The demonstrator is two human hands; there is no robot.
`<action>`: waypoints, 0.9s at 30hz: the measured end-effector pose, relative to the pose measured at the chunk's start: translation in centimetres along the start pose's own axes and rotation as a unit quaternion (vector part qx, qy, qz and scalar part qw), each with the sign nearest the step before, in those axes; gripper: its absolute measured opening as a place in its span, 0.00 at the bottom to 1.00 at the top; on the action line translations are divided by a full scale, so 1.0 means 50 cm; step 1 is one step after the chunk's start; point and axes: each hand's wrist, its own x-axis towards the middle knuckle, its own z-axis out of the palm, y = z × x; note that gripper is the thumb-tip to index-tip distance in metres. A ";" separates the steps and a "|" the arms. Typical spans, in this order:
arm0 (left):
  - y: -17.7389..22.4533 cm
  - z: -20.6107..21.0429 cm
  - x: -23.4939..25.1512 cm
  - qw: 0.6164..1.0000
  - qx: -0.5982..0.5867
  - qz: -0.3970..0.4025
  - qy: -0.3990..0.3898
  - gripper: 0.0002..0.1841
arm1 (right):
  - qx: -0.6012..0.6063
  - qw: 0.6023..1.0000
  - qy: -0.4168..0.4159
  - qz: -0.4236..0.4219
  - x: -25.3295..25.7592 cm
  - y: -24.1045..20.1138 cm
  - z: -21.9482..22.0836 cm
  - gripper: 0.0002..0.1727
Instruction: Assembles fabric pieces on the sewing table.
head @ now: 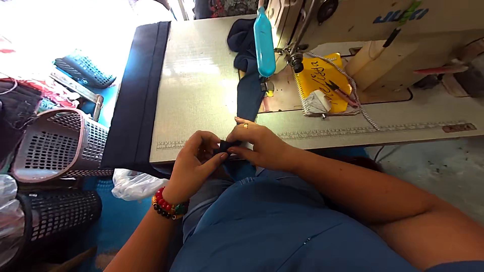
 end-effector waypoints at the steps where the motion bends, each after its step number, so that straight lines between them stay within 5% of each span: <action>1: 0.002 0.003 -0.003 0.999 -0.038 -0.004 0.008 0.23 | 0.010 1.000 0.009 0.005 0.003 -0.002 0.000 0.05; 4: 0.001 0.005 -0.008 0.990 -0.129 -0.058 -0.020 0.26 | 0.029 0.999 0.040 0.006 0.002 -0.008 -0.004 0.06; 8: 0.001 0.006 -0.008 0.961 -0.252 -0.117 -0.010 0.16 | 0.004 0.996 0.081 -0.023 -0.007 -0.015 -0.014 0.07; 14: 0.028 0.019 -0.006 0.972 -0.228 -0.055 0.020 0.06 | -0.048 0.989 0.120 -0.073 -0.018 -0.024 -0.029 0.06; 21: 0.061 0.000 0.038 0.979 0.006 0.112 0.171 0.07 | -0.057 0.979 0.160 -0.115 -0.012 -0.037 -0.052 0.04; 27: 0.089 0.064 0.047 0.981 -0.036 0.150 0.118 0.07 | 0.060 0.977 0.193 -0.063 -0.005 -0.042 -0.060 0.03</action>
